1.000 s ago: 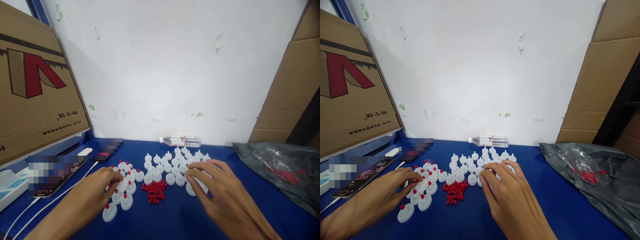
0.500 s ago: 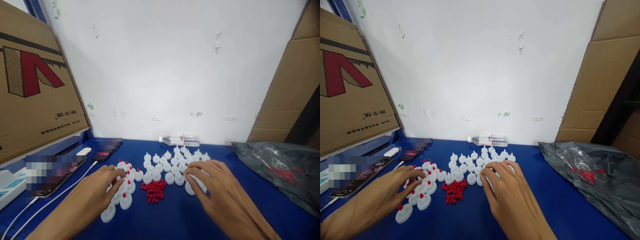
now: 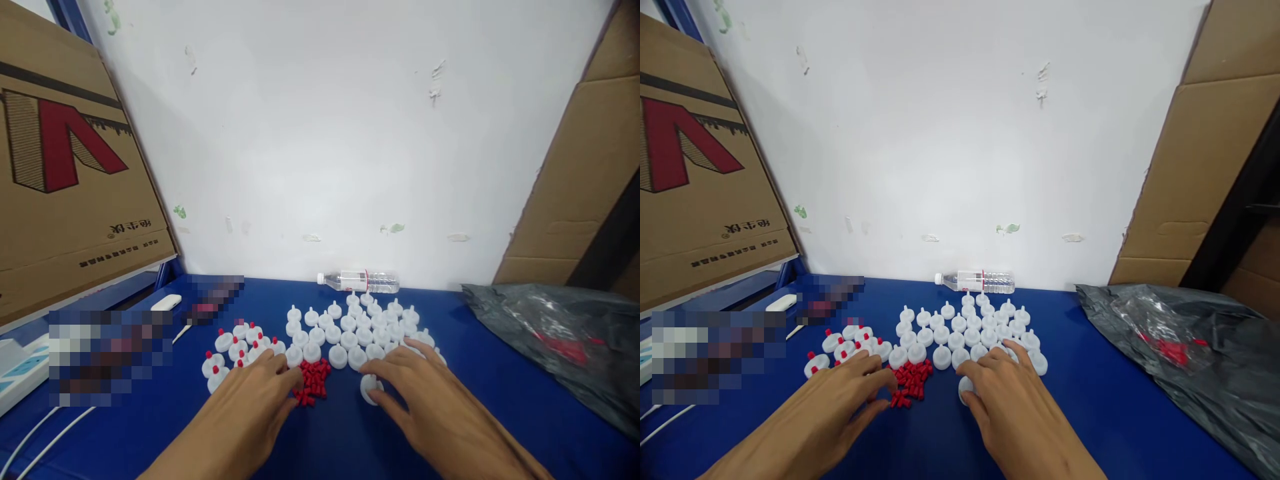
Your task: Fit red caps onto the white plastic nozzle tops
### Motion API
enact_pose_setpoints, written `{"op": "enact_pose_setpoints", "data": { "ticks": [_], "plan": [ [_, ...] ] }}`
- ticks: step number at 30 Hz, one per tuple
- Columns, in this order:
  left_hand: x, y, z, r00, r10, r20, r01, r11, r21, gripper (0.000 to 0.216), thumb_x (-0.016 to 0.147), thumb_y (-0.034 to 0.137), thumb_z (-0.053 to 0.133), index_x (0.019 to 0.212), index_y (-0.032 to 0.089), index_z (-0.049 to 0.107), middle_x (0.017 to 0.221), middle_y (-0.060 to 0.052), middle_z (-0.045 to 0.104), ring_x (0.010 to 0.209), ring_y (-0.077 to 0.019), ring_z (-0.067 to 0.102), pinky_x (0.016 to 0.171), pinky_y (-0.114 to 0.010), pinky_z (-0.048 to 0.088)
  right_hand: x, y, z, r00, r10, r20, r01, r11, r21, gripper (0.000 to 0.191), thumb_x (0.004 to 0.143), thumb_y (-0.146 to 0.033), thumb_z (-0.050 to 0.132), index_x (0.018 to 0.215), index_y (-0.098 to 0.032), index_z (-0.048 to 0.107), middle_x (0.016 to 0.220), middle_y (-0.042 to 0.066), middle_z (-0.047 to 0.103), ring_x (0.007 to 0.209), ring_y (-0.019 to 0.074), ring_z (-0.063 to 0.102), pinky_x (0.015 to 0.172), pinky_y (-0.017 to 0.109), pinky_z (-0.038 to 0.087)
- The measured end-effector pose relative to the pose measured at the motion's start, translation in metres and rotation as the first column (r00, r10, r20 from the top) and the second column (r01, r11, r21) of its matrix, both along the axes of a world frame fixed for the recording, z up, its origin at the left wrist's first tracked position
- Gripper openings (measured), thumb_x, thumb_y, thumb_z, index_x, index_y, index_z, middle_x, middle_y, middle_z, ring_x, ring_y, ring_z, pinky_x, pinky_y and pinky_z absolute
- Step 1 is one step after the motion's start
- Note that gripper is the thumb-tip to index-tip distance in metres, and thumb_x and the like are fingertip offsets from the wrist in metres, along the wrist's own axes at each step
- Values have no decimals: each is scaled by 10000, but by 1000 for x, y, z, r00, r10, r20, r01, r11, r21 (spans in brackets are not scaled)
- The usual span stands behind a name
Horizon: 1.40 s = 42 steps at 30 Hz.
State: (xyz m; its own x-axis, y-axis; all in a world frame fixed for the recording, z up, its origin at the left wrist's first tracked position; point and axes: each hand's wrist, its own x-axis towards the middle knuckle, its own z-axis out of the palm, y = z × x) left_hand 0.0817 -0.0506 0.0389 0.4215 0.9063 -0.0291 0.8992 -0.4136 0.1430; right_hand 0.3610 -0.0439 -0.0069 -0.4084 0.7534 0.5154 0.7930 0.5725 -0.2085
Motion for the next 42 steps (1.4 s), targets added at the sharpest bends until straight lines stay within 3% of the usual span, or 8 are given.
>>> {"op": "enact_pose_setpoints", "data": {
  "ticks": [5, 10, 13, 18, 24, 30, 35, 42],
  "plan": [
    [-1, 2, -6, 1000, 25, -5, -25, 998, -60, 245, 976, 144, 582, 1112, 327, 672, 1161, -29, 656, 1034, -282, 662, 807, -428, 456, -2, -7, 4, 999, 25, 44, -24, 1000, -18, 441, 790, -78, 879, 1157, -285, 748, 1066, -6, 792, 1022, 305, 772, 1019, 616, 569],
    [-4, 3, -13, 1000, 27, 9, -27, 998, -64, 293, 1011, 173, 546, 1238, 339, 630, 1237, -33, 670, 1103, -287, 676, 858, -439, 481, -4, -8, 4, 998, 17, 59, -15, 999, -34, 479, 743, -39, 900, 1138, -271, 758, 1083, 3, 784, 1028, 295, 771, 905, 505, 638],
    [-2, 2, -11, 999, 34, -4, -34, 998, -58, 194, 1010, 183, 551, 1138, 293, 646, 1156, -34, 699, 1032, -298, 694, 799, -432, 470, -5, -7, 1, 998, 5, 70, -3, 999, -34, 445, 758, -52, 890, 1129, -262, 762, 1080, 12, 777, 1036, 307, 763, 905, 515, 627],
    [2, 3, -6, 999, 36, -28, -37, 998, -46, 147, 1010, 174, 576, 1053, 277, 671, 1090, -26, 721, 978, -308, 709, 750, -418, 442, -4, -4, -7, 997, -50, 60, 54, 996, -64, 344, 754, -60, 900, 1018, -240, 772, 985, 5, 752, 970, 299, 751, 1045, 667, 514],
    [4, 4, -6, 999, 29, -22, -31, 997, -76, 132, 1030, 187, 571, 1009, 268, 673, 1057, -22, 726, 953, -286, 706, 756, -408, 442, -5, -3, -3, 998, -31, 51, 37, 992, -123, 302, 758, -74, 916, 932, -237, 731, 933, -15, 738, 928, 272, 747, 1066, 674, 477],
    [2, 8, -9, 999, 21, -28, -23, 996, -89, 165, 1014, 173, 560, 1061, 280, 676, 1097, -23, 724, 1002, -287, 703, 799, -411, 454, -9, -4, -1, 996, -54, 68, 51, 997, 50, 344, 826, -127, 885, 1062, -241, 662, 964, -2, 732, 925, 286, 743, 959, 577, 544],
    [2, 10, -11, 999, 5, -39, -8, 996, -84, 184, 1026, 201, 522, 1024, 267, 694, 1097, -37, 718, 989, -286, 697, 797, -413, 451, -8, -7, -6, 994, -86, 67, 71, 978, 198, 538, 825, -197, 899, 1233, -259, 555, 984, -12, 729, 903, 287, 741, 808, 486, 587],
    [2, 8, -12, 999, -15, -34, 12, 997, -72, 253, 1049, 216, 461, 943, 252, 688, 1041, -45, 729, 933, -278, 698, 762, -399, 435, -13, -9, 4, 995, -80, 57, 70, 985, 158, 376, 915, -227, 801, 1229, -271, 599, 1085, 0, 754, 967, 283, 769, 858, 516, 615]
  ]
}}
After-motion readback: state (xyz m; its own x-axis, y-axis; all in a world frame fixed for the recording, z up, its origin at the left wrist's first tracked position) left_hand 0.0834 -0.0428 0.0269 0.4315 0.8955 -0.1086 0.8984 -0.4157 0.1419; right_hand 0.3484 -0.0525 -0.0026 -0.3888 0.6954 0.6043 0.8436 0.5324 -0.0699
